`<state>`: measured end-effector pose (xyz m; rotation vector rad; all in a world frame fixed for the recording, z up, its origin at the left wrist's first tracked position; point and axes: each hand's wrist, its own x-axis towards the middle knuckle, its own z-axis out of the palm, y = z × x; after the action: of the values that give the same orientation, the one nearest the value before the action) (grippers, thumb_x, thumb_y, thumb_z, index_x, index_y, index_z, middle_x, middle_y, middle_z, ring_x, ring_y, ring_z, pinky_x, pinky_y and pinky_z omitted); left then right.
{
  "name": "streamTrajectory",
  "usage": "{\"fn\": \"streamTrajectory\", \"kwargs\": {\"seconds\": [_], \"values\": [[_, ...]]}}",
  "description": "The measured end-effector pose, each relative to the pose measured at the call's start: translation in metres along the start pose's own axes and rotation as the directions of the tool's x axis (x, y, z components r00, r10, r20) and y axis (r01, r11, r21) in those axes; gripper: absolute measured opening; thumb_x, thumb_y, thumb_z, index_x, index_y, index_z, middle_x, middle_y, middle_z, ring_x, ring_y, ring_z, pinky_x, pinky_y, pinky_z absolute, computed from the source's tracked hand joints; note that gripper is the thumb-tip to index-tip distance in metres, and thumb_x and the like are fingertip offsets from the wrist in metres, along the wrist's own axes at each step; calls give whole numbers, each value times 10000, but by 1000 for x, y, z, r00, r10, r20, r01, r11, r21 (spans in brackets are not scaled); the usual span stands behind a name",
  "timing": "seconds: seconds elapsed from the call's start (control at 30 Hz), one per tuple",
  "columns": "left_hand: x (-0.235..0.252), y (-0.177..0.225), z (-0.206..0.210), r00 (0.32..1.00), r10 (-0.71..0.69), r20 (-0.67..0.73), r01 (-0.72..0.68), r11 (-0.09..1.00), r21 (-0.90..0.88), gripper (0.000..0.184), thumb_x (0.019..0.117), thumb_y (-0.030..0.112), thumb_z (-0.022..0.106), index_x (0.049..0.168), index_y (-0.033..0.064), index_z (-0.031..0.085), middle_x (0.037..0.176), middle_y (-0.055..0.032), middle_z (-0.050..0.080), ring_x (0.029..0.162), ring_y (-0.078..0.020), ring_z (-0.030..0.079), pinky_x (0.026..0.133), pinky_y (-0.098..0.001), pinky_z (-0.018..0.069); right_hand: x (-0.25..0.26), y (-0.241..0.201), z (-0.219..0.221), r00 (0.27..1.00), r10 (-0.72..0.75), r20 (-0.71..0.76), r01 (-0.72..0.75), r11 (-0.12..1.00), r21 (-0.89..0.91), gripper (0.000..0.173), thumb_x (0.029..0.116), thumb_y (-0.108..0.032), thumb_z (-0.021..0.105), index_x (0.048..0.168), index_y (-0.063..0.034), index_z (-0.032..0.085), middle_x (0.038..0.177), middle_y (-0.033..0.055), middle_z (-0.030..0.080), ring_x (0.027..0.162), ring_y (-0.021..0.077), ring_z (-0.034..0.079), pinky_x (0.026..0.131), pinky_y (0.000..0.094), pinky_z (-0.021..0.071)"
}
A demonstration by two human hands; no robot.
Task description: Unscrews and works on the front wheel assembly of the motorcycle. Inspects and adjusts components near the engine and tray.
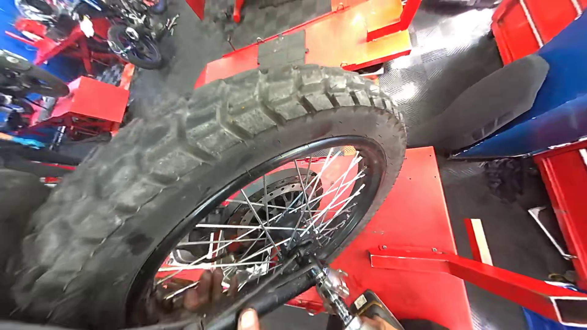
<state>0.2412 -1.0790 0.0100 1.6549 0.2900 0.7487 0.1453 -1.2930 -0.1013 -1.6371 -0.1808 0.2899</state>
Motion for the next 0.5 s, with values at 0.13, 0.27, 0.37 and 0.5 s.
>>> {"fn": "streamTrajectory", "kwargs": {"seconds": [0.13,0.27,0.37,0.5], "values": [[-86,11,6,790,-612,26,608,778,-160,348,1035,153,521,1355,19,501,1198,-68,671,1116,-180,655,974,-409,558,-6,5,-3,998,-46,-39,44,997,-60,338,980,-206,624,1182,59,685,1081,227,724,989,273,718,913,405,570],[-84,1,27,387,-870,306,917,326,-231,647,1079,529,341,1414,-4,491,1335,-238,628,1238,-369,624,1006,-524,538,-8,11,-7,996,-86,-16,84,993,-81,417,954,-254,640,1219,66,673,1105,238,715,998,289,715,900,439,572],[-75,-4,43,425,-810,405,901,332,-281,595,1092,503,322,1357,23,554,1209,-230,667,1084,-356,682,901,-519,584,-6,14,-11,991,-134,-22,131,984,-118,434,925,-291,678,1203,43,678,1108,206,721,1011,267,713,895,433,575],[-93,-3,52,509,-772,382,860,433,-271,492,1109,423,363,1221,25,629,1007,-149,702,871,-255,714,773,-434,622,-16,24,-12,970,-224,-91,207,964,-167,428,881,-323,722,1151,10,707,1077,158,738,993,223,718,872,412,586]]}}
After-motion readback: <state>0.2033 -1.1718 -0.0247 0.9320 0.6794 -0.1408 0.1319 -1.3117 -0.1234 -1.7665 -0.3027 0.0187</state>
